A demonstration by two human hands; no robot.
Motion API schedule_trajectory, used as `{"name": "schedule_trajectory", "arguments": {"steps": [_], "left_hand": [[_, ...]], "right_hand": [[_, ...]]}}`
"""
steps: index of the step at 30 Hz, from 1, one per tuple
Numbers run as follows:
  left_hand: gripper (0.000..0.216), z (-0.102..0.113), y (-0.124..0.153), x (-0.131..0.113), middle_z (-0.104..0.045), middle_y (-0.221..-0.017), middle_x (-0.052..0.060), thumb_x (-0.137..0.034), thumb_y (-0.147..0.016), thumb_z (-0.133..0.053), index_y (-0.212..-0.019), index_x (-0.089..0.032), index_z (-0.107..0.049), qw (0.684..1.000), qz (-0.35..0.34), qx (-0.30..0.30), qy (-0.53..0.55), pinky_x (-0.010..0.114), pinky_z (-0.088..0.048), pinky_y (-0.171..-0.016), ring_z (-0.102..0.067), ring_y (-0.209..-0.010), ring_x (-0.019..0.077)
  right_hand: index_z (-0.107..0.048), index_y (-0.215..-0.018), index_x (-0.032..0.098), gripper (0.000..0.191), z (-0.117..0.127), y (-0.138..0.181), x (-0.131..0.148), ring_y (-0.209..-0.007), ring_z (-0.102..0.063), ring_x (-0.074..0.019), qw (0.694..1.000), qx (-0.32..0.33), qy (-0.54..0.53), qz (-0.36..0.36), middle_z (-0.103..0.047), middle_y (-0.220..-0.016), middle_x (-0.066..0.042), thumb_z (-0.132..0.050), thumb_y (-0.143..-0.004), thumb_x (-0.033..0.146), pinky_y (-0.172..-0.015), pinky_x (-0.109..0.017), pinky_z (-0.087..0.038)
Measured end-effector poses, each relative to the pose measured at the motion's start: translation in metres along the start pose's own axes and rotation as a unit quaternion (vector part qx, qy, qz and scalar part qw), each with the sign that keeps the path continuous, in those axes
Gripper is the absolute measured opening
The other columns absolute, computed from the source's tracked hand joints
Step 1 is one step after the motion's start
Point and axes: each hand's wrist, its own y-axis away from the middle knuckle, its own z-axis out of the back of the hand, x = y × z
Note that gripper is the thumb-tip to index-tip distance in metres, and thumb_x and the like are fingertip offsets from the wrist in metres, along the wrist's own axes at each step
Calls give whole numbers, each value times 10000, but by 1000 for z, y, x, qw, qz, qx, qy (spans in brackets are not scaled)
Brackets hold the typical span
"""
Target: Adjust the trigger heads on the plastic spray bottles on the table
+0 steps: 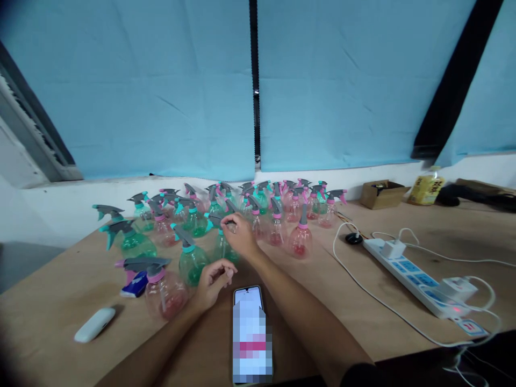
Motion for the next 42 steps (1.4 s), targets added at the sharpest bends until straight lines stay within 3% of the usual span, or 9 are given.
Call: {"name": "schedule_trajectory", "arguments": {"steps": [5,9,12,16,20,24,30,37,42], "left_hand": [[362,0,-1,3,-577,-606,2,-484,-881,-572,-754,-157,-663,999,1,-10,-35,226,-364,-529,-497,-544,117],[383,1,-2,4,-571,-593,2,-500,-880,-566,-745,-156,-667,999,5,-7,-43,223,-352,-514,-488,-529,115],[382,1,-2,1,-572,-597,4,-490,-884,-561,-734,-154,-663,999,5,-7,-41,223,-350,-513,-492,-530,115],[382,2,-2,-4,-556,-580,-3,-490,-876,-566,-720,-153,-655,999,5,-7,-37,225,-356,-523,-486,-525,112],[381,1,-4,-4,-529,-566,-15,-491,-873,-571,-713,-153,-640,999,14,-1,-34,220,-349,-520,-477,-520,108],[327,-2,-6,0,-513,-573,-39,-479,-880,-573,-847,-163,-648,999,40,17,-26,210,-363,-526,-487,-528,106],[307,-4,-9,5,-505,-559,-54,-469,-890,-565,-927,-173,-637,998,56,27,-31,202,-354,-512,-486,-515,102],[369,-6,-10,2,-547,-533,-50,-529,-883,-547,-845,-171,-628,994,89,63,-25,200,-320,-482,-436,-453,87],[389,-8,-10,5,-558,-515,-44,-535,-881,-540,-813,-164,-631,991,105,85,-13,198,-313,-472,-428,-439,85]], "right_hand": [[-561,-945,207,196,9,6,-12,-810,-555,-154,994,-54,-54,-77,-573,-875,-7,-624,-815,340,-764,-276,-453],[-553,-1035,213,312,17,6,-9,-827,-578,-156,991,-55,-97,-76,-580,-905,-13,-678,-783,345,-773,-282,-467],[-586,-1145,222,444,25,5,-4,-915,-607,-176,989,7,-125,-82,-634,-1002,-38,-732,-746,350,-840,-306,-476],[-672,-1131,220,458,30,3,-9,-821,-631,-165,957,116,-206,-170,-687,-1001,-44,-762,-721,403,-772,-304,-496],[-724,-1031,182,450,30,3,-21,-711,-610,-138,932,128,-245,-234,-704,-880,-37,-816,-654,410,-708,-285,-479],[-742,-940,157,400,33,0,-20,-690,-599,-143,938,190,-205,-204,-689,-772,-27,-812,-656,430,-695,-289,-470],[-739,-884,196,222,35,-4,-4,-736,-604,-152,929,280,-191,-150,-711,-830,-31,-672,-759,367,-732,-295,-478],[-723,-779,195,225,31,-3,-5,-727,-618,-173,926,234,-230,-185,-696,-757,-24,-564,-628,245,-670,-277,-469],[-720,-772,191,250,28,-1,-4,-712,-618,-177,923,239,-233,-191,-691,-735,-21,-544,-602,239,-652,-276,-459]]}}
